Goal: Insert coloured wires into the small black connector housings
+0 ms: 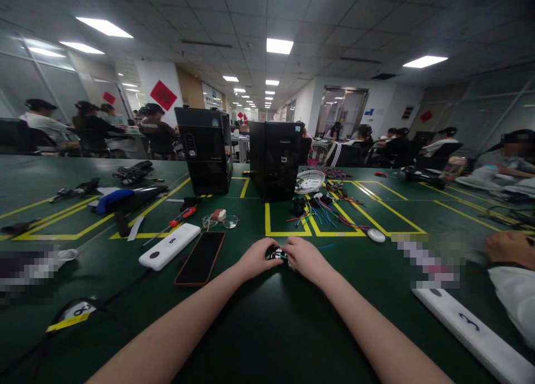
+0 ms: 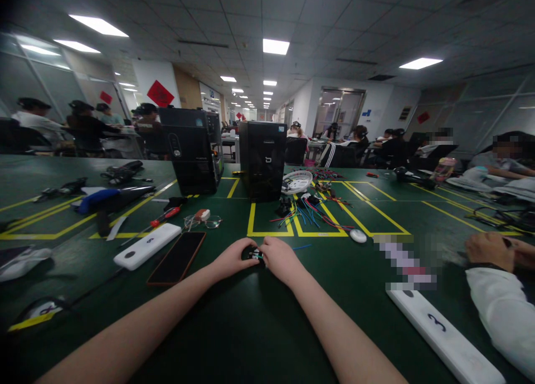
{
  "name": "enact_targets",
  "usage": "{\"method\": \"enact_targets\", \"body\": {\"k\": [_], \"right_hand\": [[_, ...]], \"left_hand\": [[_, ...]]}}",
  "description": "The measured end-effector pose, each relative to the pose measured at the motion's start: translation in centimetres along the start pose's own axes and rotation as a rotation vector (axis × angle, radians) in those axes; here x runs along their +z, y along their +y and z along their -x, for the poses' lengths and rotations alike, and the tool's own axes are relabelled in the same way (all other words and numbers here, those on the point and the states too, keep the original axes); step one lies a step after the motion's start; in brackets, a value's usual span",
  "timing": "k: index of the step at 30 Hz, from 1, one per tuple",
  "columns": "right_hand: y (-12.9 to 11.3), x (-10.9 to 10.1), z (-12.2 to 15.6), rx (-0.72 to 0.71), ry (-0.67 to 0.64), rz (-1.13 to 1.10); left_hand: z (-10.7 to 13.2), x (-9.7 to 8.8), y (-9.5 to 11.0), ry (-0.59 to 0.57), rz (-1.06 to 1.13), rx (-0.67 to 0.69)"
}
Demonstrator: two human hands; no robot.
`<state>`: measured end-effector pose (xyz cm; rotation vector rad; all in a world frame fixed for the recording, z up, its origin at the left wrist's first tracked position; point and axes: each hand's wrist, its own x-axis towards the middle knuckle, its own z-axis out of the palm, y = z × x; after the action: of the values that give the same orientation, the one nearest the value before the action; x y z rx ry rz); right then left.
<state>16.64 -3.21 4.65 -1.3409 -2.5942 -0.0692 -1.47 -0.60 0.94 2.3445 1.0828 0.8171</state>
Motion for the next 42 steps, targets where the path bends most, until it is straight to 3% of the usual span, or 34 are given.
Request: {"method": "enact_targets", "body": {"k": [10,17,30,42], "right_hand": [[-0.5,-0.1,0.3,-0.032,0.064,0.005],[-0.9,0.9,0.3,-0.021,0.161,-0.033],[-1.9,2.2,0.1,-0.016,0.240,-0.048],[-1.9,2.2,0.2,-0.039,0.279,-0.078]], "left_hand": [[-0.2,0.4,-0.7,0.104,-0.054,-0.095],[-0.3,0.2,-1.2,0.052,0.023,-0.009],[-0.8,0.7,-2.0,0.136,0.041,-0.141],[-0.9,0.6,-2.0,0.121,-0.112,-0.154]]}}
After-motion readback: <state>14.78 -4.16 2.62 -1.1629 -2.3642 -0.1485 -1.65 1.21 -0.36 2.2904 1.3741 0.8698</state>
